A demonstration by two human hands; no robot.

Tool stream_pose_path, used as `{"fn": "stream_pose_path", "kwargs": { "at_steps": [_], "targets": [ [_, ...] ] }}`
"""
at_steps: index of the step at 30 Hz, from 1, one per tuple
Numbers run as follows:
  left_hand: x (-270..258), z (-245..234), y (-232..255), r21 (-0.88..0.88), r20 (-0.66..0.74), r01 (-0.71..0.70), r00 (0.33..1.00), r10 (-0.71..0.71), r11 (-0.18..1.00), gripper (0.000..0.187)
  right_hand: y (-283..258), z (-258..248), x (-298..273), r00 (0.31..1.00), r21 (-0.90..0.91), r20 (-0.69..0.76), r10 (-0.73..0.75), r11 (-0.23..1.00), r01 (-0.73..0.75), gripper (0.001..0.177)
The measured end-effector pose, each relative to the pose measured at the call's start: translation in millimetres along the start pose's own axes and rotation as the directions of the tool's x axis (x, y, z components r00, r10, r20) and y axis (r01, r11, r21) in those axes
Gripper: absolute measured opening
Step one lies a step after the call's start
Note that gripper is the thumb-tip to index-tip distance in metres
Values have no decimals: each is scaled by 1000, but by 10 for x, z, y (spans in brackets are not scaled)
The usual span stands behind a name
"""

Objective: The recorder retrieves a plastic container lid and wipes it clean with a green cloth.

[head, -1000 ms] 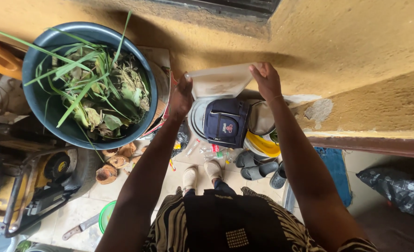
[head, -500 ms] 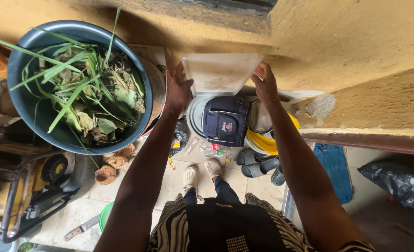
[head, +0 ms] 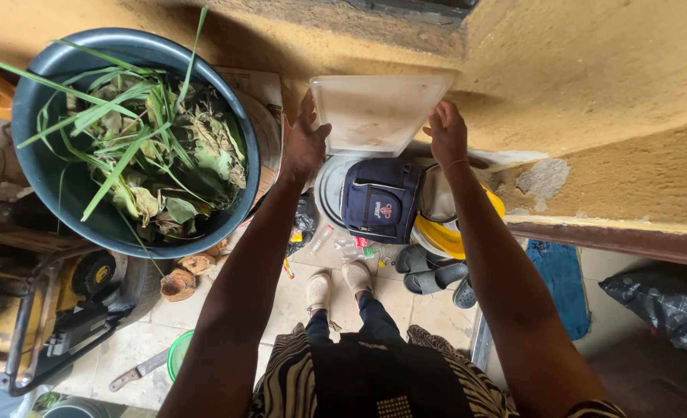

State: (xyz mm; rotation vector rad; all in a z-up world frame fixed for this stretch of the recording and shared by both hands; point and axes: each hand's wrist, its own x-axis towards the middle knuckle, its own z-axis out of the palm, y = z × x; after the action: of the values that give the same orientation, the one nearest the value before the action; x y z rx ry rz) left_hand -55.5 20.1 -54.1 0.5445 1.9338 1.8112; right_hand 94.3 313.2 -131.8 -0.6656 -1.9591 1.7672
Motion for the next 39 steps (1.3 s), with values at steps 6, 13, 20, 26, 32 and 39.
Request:
{"fn": "stream_pose_path", "kwargs": {
  "at_steps": [6, 13, 20, 26, 32, 39],
  "targets": [
    [-77, 6, 235, 19, -3, 108, 994, -108, 994, 87, -134, 14, -29, 997, -15, -69, 36, 999, -37, 23],
    [-299, 31, 861, 33, -65, -23, 998, 25, 999, 82, -543, -96, -185, 972, -124, -124, -199, 975, 184, 21],
    [-603, 125, 1298, 102, -147, -165, 973, 179, 981, 72, -1141, -205, -516, 943, 79, -220, -248, 960, 270, 22],
    [-1006, 186, 1307, 38, -171, -153, 973, 158, 987, 63, -1231, -285, -831, 946, 23, -212, -245, 967, 256, 20],
    [-1516, 193, 887, -10, -161, -106, 982, 103, 994, 48, -1054, -278, -1224, 974, 153, -167, -150, 972, 176, 18],
    [-2443, 31, 702, 205, -174, 95, 983, -59, 974, 44, -779, -169, -1901, 993, 202, -104, -59, 976, 79, 17]
  ]
}}
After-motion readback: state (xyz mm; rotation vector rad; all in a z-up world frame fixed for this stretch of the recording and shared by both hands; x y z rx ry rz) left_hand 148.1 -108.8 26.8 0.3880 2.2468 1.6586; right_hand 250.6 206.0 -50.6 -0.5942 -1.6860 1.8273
